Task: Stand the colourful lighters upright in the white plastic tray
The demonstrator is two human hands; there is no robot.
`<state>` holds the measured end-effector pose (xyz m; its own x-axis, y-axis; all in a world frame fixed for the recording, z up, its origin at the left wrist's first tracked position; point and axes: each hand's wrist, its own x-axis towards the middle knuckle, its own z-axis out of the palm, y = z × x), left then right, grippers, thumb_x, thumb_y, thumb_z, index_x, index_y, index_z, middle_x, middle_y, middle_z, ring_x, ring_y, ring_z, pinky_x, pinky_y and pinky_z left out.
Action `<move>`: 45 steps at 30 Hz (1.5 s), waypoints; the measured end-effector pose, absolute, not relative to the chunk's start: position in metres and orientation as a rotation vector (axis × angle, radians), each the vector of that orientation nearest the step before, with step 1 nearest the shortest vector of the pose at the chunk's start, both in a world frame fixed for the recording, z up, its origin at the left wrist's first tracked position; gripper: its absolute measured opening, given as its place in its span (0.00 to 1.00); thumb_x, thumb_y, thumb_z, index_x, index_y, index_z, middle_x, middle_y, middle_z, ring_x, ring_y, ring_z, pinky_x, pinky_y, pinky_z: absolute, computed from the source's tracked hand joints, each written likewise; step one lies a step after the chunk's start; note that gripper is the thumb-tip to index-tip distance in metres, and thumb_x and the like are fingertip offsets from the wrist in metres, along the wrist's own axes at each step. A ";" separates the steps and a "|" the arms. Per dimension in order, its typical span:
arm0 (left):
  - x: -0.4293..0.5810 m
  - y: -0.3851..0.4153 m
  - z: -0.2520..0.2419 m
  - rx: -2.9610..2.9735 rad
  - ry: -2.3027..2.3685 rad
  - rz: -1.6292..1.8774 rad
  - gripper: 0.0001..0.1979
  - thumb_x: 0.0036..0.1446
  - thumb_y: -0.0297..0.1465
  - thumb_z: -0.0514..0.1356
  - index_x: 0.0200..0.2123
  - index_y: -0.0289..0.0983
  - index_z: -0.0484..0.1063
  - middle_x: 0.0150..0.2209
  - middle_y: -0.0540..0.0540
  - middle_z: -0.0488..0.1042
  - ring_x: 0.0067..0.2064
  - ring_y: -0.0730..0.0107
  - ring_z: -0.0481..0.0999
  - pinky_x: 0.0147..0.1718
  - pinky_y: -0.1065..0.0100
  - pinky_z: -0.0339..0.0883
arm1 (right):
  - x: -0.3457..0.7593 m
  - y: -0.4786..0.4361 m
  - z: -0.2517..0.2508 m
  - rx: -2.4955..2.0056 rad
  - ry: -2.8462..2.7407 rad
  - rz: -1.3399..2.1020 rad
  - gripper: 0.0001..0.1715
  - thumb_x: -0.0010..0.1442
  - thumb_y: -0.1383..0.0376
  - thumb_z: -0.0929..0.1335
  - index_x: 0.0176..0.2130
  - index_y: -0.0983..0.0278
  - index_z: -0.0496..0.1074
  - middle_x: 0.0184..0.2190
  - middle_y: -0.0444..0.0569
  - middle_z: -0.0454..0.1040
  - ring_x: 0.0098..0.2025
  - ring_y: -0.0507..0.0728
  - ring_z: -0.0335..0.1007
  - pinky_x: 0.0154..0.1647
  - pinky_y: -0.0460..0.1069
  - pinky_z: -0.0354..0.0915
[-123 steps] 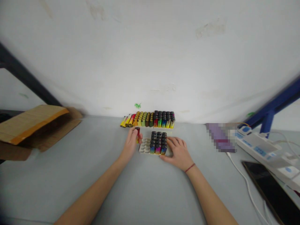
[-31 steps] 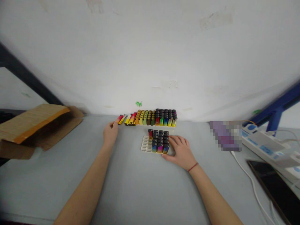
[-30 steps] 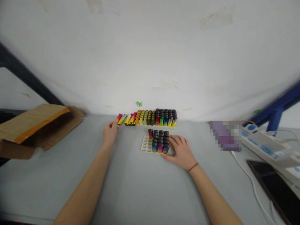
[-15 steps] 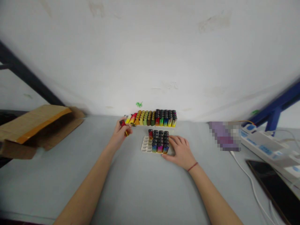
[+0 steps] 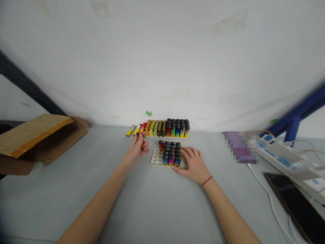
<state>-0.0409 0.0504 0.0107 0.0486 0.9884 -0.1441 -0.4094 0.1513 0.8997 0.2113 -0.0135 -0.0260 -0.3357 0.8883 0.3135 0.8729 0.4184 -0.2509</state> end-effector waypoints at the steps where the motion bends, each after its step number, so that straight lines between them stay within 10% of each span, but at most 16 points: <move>1: -0.040 0.050 0.011 0.779 0.946 1.244 0.24 0.48 0.51 0.63 0.39 0.41 0.64 0.18 0.60 0.59 0.17 0.82 0.59 0.18 0.78 0.57 | 0.211 -0.014 -0.026 -1.506 -2.281 0.050 0.37 0.54 0.44 0.68 0.55 0.63 0.68 0.54 0.58 0.69 0.55 0.68 0.61 0.54 0.63 0.58; 9: -0.036 0.047 0.011 0.703 1.001 1.084 0.29 0.55 0.55 0.48 0.15 0.38 0.54 0.11 0.57 0.47 0.12 0.82 0.47 0.12 0.76 0.45 | 0.212 -0.013 -0.028 -1.509 -2.284 0.041 0.38 0.54 0.43 0.67 0.55 0.62 0.67 0.54 0.58 0.69 0.55 0.68 0.61 0.53 0.63 0.58; 45: -0.029 0.044 0.007 0.694 1.059 1.237 0.29 0.59 0.52 0.46 0.13 0.39 0.51 0.11 0.56 0.44 0.13 0.81 0.42 0.12 0.76 0.37 | 0.212 -0.014 -0.026 -1.519 -2.286 0.039 0.38 0.54 0.44 0.68 0.55 0.62 0.67 0.55 0.57 0.69 0.55 0.68 0.60 0.54 0.63 0.59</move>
<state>-0.0294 0.0440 0.0068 -0.0139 0.9660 -0.2580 -0.4042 0.2306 0.8851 0.2118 -0.0139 -0.0263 -0.3335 0.8915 0.3065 0.8806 0.4107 -0.2363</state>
